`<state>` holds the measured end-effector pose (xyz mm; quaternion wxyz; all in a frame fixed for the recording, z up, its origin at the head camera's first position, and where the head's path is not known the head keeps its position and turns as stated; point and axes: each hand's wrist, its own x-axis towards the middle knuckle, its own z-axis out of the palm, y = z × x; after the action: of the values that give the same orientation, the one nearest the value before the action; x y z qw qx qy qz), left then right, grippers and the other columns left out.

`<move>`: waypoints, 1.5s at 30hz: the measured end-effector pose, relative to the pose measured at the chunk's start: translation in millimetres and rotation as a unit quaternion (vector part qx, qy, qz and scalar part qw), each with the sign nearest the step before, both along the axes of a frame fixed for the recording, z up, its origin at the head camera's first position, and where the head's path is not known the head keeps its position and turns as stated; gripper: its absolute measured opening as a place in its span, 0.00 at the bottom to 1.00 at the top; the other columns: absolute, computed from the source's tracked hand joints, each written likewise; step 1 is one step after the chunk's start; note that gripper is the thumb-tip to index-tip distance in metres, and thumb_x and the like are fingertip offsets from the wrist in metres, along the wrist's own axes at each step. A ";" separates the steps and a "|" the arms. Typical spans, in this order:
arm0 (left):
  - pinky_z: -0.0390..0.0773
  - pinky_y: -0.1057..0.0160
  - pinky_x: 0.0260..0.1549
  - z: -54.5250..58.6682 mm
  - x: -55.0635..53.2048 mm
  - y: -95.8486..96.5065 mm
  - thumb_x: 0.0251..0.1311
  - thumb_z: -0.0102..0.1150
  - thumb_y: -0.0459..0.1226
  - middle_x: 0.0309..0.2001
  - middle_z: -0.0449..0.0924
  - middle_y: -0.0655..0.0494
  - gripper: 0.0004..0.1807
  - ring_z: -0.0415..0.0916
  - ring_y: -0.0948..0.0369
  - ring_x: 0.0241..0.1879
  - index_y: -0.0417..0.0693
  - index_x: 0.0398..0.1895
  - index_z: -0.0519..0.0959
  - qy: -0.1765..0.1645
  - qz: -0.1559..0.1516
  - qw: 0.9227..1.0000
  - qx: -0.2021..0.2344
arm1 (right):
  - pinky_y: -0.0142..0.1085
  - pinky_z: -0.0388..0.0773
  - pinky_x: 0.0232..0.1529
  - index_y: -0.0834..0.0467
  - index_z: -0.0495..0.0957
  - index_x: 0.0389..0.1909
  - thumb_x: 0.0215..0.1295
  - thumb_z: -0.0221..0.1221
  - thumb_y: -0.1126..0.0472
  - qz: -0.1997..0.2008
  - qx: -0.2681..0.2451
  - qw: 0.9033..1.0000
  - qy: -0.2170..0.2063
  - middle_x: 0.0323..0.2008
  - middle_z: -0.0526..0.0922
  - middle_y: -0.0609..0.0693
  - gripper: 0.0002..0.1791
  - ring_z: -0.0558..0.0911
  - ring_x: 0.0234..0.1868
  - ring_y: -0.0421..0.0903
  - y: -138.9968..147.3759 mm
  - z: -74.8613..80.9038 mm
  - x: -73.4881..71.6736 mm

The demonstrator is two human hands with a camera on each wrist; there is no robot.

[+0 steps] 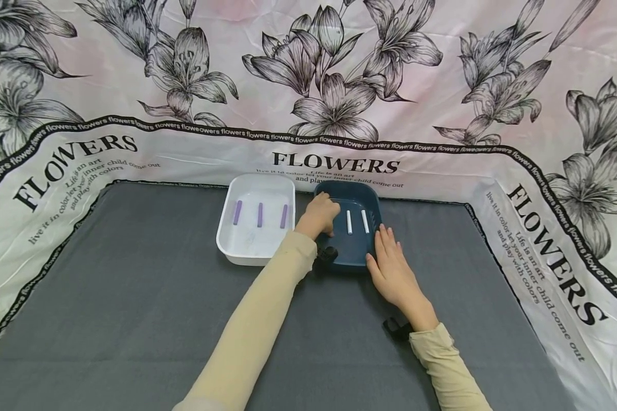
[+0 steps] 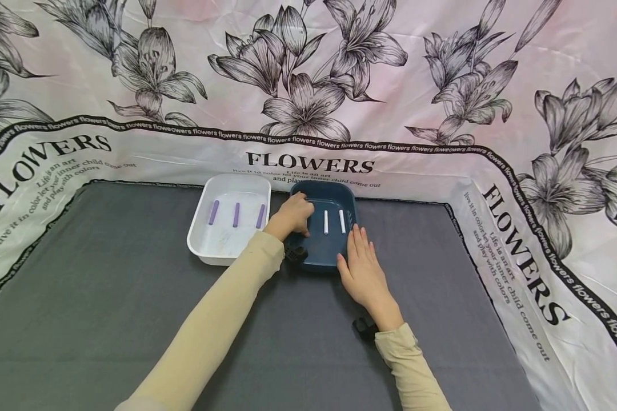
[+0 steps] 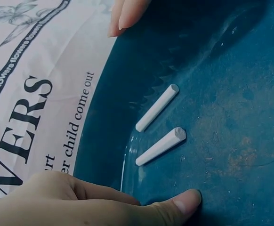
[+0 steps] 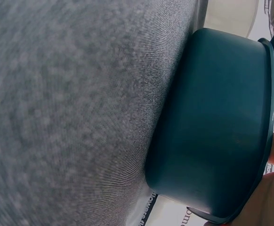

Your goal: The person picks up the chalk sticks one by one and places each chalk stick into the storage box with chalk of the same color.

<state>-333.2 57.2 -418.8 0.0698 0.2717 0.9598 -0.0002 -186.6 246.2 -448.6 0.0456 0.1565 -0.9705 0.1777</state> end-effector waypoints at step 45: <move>0.41 0.57 0.74 3.2 -4.2 -0.7 0.56 0.72 0.47 0.51 0.81 0.54 0.23 0.70 0.54 0.63 0.46 0.50 0.80 -0.040 0.014 0.997 0.068 | 0.57 0.43 0.73 0.73 0.46 0.75 0.80 0.40 0.52 0.002 0.000 1.000 0.011 0.78 0.39 0.64 0.35 0.39 0.78 0.60 -0.3 -0.9 -2.3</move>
<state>-337.4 56.5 -415.6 0.0890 0.2623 0.9578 0.0769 -188.8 245.9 -449.5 0.0562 0.1607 -0.9695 0.1763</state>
